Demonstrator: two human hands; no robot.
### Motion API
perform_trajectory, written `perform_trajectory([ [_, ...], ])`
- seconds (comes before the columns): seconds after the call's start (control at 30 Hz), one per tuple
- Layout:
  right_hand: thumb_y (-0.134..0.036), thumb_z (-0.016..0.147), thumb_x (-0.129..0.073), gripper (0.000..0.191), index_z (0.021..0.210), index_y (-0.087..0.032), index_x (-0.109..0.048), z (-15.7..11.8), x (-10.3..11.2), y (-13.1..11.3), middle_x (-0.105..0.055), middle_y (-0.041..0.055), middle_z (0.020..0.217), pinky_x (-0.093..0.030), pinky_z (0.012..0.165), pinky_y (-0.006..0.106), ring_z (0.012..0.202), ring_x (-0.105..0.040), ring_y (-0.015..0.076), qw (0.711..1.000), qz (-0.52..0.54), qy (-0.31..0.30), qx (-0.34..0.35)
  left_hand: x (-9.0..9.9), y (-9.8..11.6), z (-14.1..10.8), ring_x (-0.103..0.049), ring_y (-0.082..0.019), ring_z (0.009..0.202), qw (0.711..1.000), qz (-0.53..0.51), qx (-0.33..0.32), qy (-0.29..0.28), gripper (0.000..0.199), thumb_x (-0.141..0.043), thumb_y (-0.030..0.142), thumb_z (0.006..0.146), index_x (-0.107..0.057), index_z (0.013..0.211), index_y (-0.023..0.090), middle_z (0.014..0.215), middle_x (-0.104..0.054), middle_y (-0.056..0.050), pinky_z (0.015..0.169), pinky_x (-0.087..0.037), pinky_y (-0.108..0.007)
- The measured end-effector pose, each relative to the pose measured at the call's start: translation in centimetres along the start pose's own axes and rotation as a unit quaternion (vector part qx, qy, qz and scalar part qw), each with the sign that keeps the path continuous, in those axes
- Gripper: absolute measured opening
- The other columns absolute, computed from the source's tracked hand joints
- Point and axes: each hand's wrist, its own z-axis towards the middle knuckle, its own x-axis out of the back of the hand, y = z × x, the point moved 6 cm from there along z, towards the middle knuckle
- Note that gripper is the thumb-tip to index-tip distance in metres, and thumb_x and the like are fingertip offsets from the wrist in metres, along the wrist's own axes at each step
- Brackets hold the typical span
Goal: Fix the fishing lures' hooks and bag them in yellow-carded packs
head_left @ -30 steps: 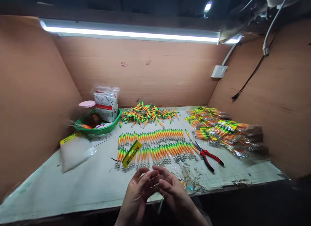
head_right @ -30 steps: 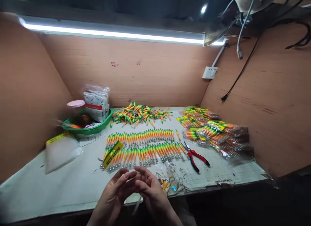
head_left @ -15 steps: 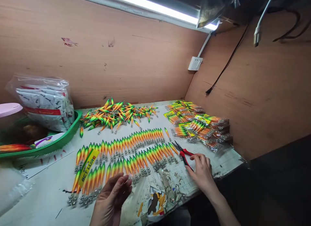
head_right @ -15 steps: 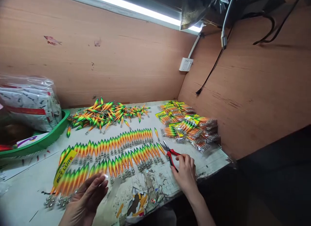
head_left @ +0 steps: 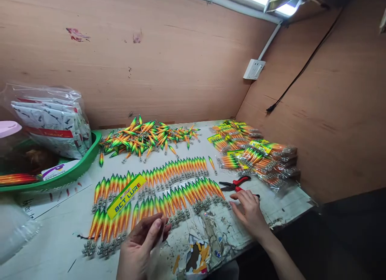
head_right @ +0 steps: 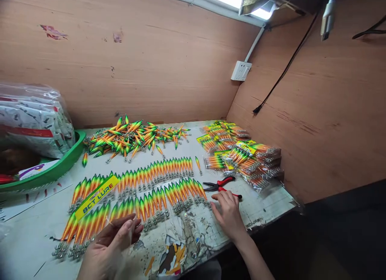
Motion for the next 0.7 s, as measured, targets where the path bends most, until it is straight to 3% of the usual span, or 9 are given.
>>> perform_trajectory([
  [0.07,-0.034,0.091,-0.045,0.023,0.082,-0.022,-0.063,0.3,-0.7,-0.4,-0.064,0.0059,0.081,-0.042,0.075,0.037,0.083,-0.057,0.0234,1.0,0.002,0.005,-0.027,0.0,0.8,-0.2,-0.072,-0.022,0.072,0.997,0.046,-0.066,0.005,0.039,-0.09,0.037,0.046,-0.074,0.077,0.019,0.078,-0.076,-0.005,0.074,-0.06,-0.028],
  [0.17,-0.034,0.089,-0.046,0.023,0.079,-0.021,-0.063,0.8,-1.8,-0.6,-0.062,0.0066,0.078,-0.043,0.073,0.037,0.08,-0.056,0.0235,0.998,0.001,0.011,-0.065,0.1,1.3,-0.2,-0.071,-0.021,0.077,0.992,0.085,-0.095,0.011,0.038,-0.09,0.037,0.046,-0.074,0.075,0.019,0.078,-0.075,-0.004,0.077,-0.059,-0.024],
  [0.4,-0.035,0.08,-0.047,0.025,0.06,-0.023,-0.055,2.3,-3.1,0.1,-0.059,0.005,0.067,-0.043,0.065,0.034,0.069,-0.057,0.022,0.989,0.01,0.009,-0.147,-0.3,1.5,1.1,-0.072,-0.023,0.071,0.999,-0.003,-0.049,0.006,0.047,-0.089,0.04,0.046,-0.069,0.081,0.016,0.07,-0.071,-0.003,0.063,-0.06,-0.027],
  [0.7,-0.038,0.06,-0.057,0.021,0.047,-0.023,-0.055,3.8,-4.1,1.7,-0.061,0.0029,0.049,-0.038,0.047,0.028,0.046,-0.056,0.0184,0.964,0.057,-0.028,-0.259,-1.0,0.6,1.6,-0.072,-0.024,0.075,0.998,-0.06,0.01,-0.026,0.046,-0.089,0.037,0.046,-0.063,0.077,0.015,0.07,-0.068,-0.002,0.063,-0.059,-0.03],
])
